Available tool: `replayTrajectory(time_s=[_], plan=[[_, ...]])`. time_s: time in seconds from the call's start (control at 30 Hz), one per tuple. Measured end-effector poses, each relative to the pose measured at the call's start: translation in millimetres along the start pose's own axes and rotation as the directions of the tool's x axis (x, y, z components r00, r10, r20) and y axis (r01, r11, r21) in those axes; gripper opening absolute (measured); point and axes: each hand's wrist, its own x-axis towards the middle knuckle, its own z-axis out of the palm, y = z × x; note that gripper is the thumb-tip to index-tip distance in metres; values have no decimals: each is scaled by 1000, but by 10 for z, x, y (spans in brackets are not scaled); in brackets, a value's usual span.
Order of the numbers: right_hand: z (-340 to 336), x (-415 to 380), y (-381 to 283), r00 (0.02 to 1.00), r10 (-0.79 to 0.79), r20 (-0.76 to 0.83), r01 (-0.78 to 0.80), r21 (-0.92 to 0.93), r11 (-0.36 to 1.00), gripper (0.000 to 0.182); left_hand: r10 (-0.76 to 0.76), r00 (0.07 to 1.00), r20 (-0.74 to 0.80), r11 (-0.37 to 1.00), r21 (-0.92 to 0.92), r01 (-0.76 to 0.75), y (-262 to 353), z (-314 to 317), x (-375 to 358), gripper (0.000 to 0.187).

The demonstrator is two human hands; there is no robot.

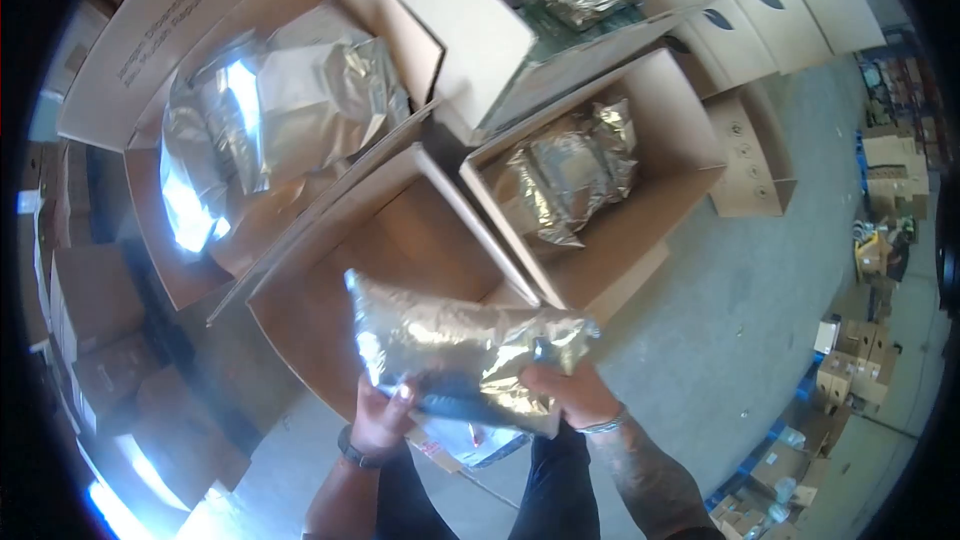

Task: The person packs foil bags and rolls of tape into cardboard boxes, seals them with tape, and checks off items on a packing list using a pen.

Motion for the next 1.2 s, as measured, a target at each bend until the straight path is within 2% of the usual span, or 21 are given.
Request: replayTrajectory(time_s=[0.03, 0.07, 0.1, 0.13, 0.17, 0.2, 0.23, 0.27, 0.33, 0.4, 0.47, 0.5, 0.53, 0.6, 0.67, 0.77, 0.87, 0.97, 1.07, 1.1, 1.2], plan=[[-56, -107, -202, 993, -113, -45, 110, -61, 992, 27, -60, 985, 165, 995, 93, 45, -191, -227, 77, 54], [-123, -184, -426, 971, -228, -78, 217, -128, 968, 25, -103, 973, 209, 988, 138, 75, -167, -124, 160, 59], [-205, -237, -636, 935, -340, -102, 317, -194, 928, 23, -171, 969, 177, 953, 280, 117, -165, -42, 215, 60], [-318, -273, -819, 852, -518, -79, 424, -478, 770, 28, -238, 962, 132, 894, 417, 165, -191, 8, 239, 62], [-395, -248, -1014, 808, -588, -31, 441, -631, 639, 35, -279, 958, 67, 735, 657, 168, -352, -57, 216, 69], [-472, -223, -1210, 757, -653, 17, 434, -760, 484, 43, -247, 966, 78, 581, 810, 83, -552, -185, 129, 70], [-452, -212, -1451, 723, -691, -1, 393, -821, 413, 47, -220, 971, 99, 393, 920, -5, -766, -351, 0, 72], [-618, -58, -1509, 663, -748, 44, 355, -897, 262, 51, -195, 973, 124, 182, 979, -89, -930, -472, -113, 74], [-1078, 465, -1530, 583, -793, 178, 296, -955, 3, 66, -296, 955, 6, 43, 999, 7, -1106, -578, -288, 73], [-1310, 750, -1341, 596, -779, 196, 213, -974, -82, 82, -354, 928, -114, -89, 992, 88, -1250, -661, -423, 69], [-1337, 850, -1128, 638, -766, 78, 55, -997, -55, 94, -353, 908, -225, -201, 966, 161, -1384, -750, -428, 61], [-1396, 838, -908, 650, -755, 89, 237, -967, 90, 97, -374, 905, -204, -231, 965, 122, -1455, -827, -421, 53], [-1335, 732, -700, 694, -718, 50, 240, -956, 166, 90, -398, 898, -185, -256, 963, 85, -1530, -913, -426, 46], [-1242, 384, -296, 724, -685, 78, 259, -952, 166, 78, -461, 879, -119, -314, 949, -36, -1476, -1001, -421, 39], [-1159, 21, 77, 741, -664, 99, 320, -922, 219, 70, -536, 844, -34, -375, 905, -202, -1150, -954, -463, 37], [-1046, -479, 524, 761, -641, 102, 377, -873, 309, 64, -518, 854, -50, -434, 875, -213, -197, -460, -673, 35], [-779, -861, 763, 754, -640, 149, 404, -873, 272, 65, -534, 840, -97, -475, 856, -203, 294, -582, -873, 45], [-439, -1125, 710, 727, -648, 226, 457, -864, 212, 71, -623, 780, -65, -477, 821, -313, 733, -610, -950, 55], [-117, -1293, 558, 713, -625, 319, 470, -879, 87, 78, -661, 750, -16, -395, 858, -329, 1060, -546, -1107, 59], [5, -1351, 506, 741, -595, 313, 464, -878, 116, 82, -659, 751, 40, -371, 851, -371, 1147, -531, -1207, 59], [415, -1601, 314, 630, -686, 364, 406, -907, -108, 88, -665, 729, 161, -312, 828, -467, 1480, -460, -1457, 59]])
